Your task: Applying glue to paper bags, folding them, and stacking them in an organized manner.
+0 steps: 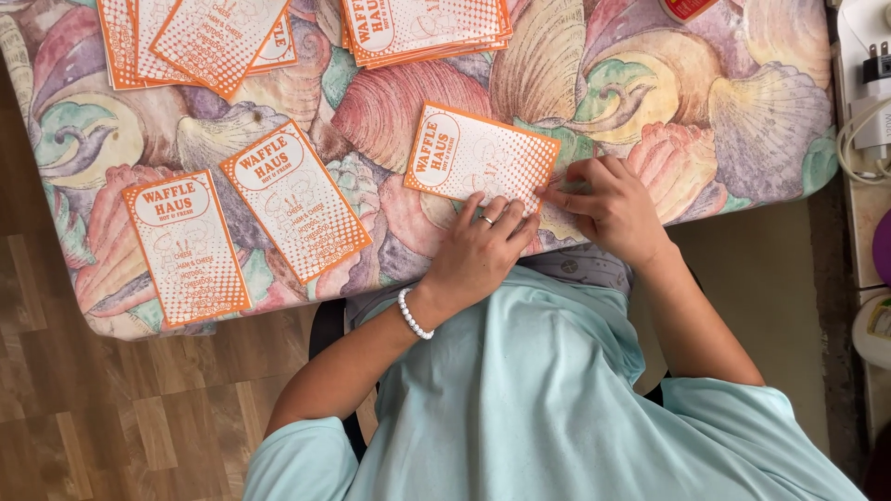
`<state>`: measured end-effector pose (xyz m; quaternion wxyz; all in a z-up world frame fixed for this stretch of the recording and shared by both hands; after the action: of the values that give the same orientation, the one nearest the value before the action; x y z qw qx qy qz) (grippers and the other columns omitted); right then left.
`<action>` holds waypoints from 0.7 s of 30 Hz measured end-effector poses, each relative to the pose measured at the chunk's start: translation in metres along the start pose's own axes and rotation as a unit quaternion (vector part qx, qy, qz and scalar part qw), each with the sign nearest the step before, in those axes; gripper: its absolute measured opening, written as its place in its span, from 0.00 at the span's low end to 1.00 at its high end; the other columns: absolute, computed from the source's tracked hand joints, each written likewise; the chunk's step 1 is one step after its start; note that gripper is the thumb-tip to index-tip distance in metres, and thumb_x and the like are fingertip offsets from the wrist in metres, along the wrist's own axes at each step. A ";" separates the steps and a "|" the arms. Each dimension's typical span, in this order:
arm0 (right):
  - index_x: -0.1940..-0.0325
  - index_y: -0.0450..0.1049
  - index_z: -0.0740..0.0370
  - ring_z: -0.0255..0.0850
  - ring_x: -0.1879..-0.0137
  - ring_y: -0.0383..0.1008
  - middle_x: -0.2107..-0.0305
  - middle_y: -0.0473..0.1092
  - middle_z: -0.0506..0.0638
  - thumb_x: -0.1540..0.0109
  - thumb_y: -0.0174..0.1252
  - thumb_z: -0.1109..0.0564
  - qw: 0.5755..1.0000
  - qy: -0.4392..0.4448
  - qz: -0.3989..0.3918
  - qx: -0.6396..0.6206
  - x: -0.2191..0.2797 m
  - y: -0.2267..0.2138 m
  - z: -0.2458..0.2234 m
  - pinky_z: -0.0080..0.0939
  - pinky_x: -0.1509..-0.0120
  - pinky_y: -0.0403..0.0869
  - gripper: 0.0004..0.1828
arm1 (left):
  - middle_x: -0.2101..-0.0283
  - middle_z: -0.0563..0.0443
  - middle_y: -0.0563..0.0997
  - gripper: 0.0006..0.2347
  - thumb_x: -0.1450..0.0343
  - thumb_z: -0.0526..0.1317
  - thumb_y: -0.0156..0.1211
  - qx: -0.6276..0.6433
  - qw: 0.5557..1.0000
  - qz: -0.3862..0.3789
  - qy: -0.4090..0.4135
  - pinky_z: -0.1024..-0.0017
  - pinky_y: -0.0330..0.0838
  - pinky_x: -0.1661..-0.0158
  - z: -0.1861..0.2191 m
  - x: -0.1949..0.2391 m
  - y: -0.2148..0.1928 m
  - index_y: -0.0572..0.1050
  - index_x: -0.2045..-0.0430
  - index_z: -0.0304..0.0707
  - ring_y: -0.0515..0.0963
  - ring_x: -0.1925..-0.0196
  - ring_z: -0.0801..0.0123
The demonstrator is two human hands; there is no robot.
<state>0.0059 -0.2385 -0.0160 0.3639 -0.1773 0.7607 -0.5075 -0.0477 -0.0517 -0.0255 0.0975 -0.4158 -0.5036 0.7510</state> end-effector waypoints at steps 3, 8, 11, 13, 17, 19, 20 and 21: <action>0.49 0.85 0.45 0.51 0.54 0.69 0.58 0.71 0.54 0.41 0.56 0.67 1.000 0.002 -0.006 0.027 0.000 0.002 0.008 0.50 0.47 0.71 0.24 | 0.53 0.42 0.74 0.13 0.27 0.38 0.55 0.008 1.000 -0.001 -0.002 0.48 0.68 0.42 0.000 0.001 0.002 0.76 0.50 0.43 0.74 0.46 0.53; 0.49 0.86 0.42 0.49 0.55 0.69 0.59 0.71 0.53 0.38 0.56 0.67 0.998 0.002 0.000 0.070 -0.007 0.008 0.034 0.49 0.48 0.72 0.24 | 0.53 0.42 0.74 0.12 0.27 0.39 0.54 0.007 1.000 -0.008 0.001 0.47 0.67 0.41 -0.001 0.003 0.007 0.76 0.49 0.43 0.73 0.46 0.53; 0.46 0.86 0.40 0.46 0.56 0.69 0.60 0.70 0.51 0.38 0.56 0.66 0.996 0.006 -0.001 0.089 -0.009 0.012 0.046 0.46 0.49 0.72 0.25 | 0.53 0.42 0.74 0.12 0.27 0.39 0.54 0.004 1.000 -0.007 -0.004 0.48 0.66 0.41 -0.001 0.003 0.007 0.76 0.50 0.44 0.73 0.45 0.53; 0.46 0.86 0.41 0.47 0.56 0.70 0.60 0.70 0.51 0.38 0.56 0.67 0.995 0.011 0.009 0.096 -0.011 0.011 0.049 0.46 0.49 0.72 0.25 | 0.53 0.42 0.74 0.12 0.27 0.39 0.54 0.003 1.000 -0.007 -0.002 0.47 0.67 0.41 -0.001 0.004 0.007 0.76 0.50 0.43 0.73 0.46 0.52; 0.49 0.87 0.43 0.47 0.56 0.69 0.59 0.70 0.52 0.41 0.57 0.67 0.995 0.014 0.006 0.094 -0.014 0.009 0.048 0.47 0.48 0.73 0.24 | 0.53 0.41 0.74 0.12 0.27 0.39 0.54 0.003 1.000 -0.011 0.000 0.47 0.67 0.40 -0.001 0.003 0.005 0.76 0.50 0.42 0.73 0.46 0.52; 0.49 0.87 0.44 0.47 0.56 0.69 0.59 0.70 0.52 0.42 0.56 0.67 0.996 0.023 0.011 0.089 -0.014 0.011 0.051 0.46 0.48 0.73 0.25 | 0.53 0.41 0.74 0.12 0.26 0.39 0.53 0.004 1.000 -0.011 0.002 0.47 0.67 0.40 -0.001 0.003 0.006 0.76 0.50 0.42 0.73 0.46 0.52; 0.49 0.87 0.44 0.47 0.56 0.69 0.59 0.70 0.52 0.42 0.56 0.67 0.996 0.023 0.011 0.090 -0.013 0.012 0.056 0.46 0.48 0.73 0.25 | 0.53 0.41 0.74 0.12 0.26 0.39 0.53 0.004 1.000 -0.010 0.002 0.47 0.67 0.40 -0.001 0.003 0.007 0.76 0.50 0.42 0.73 0.46 0.52; 0.48 0.87 0.46 0.47 0.56 0.69 0.56 0.70 0.52 0.39 0.54 0.67 0.996 0.029 0.023 0.084 -0.012 0.013 0.060 0.47 0.49 0.74 0.24 | 0.53 0.41 0.74 0.12 0.26 0.39 0.54 0.005 1.000 -0.009 0.002 0.47 0.67 0.40 -0.001 0.004 0.007 0.76 0.50 0.42 0.73 0.46 0.52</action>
<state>0.0595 -0.2642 -0.0364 0.3669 -0.1134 0.7296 -0.5658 -0.0475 -0.0525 -0.0337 0.1071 -0.4121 -0.5036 0.7517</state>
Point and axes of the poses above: each hand's wrist, its own x-axis away from the middle knuckle, its own y-axis out of the palm, z = x × y, the point moved 5 cm from there along -x, towards the middle knuckle
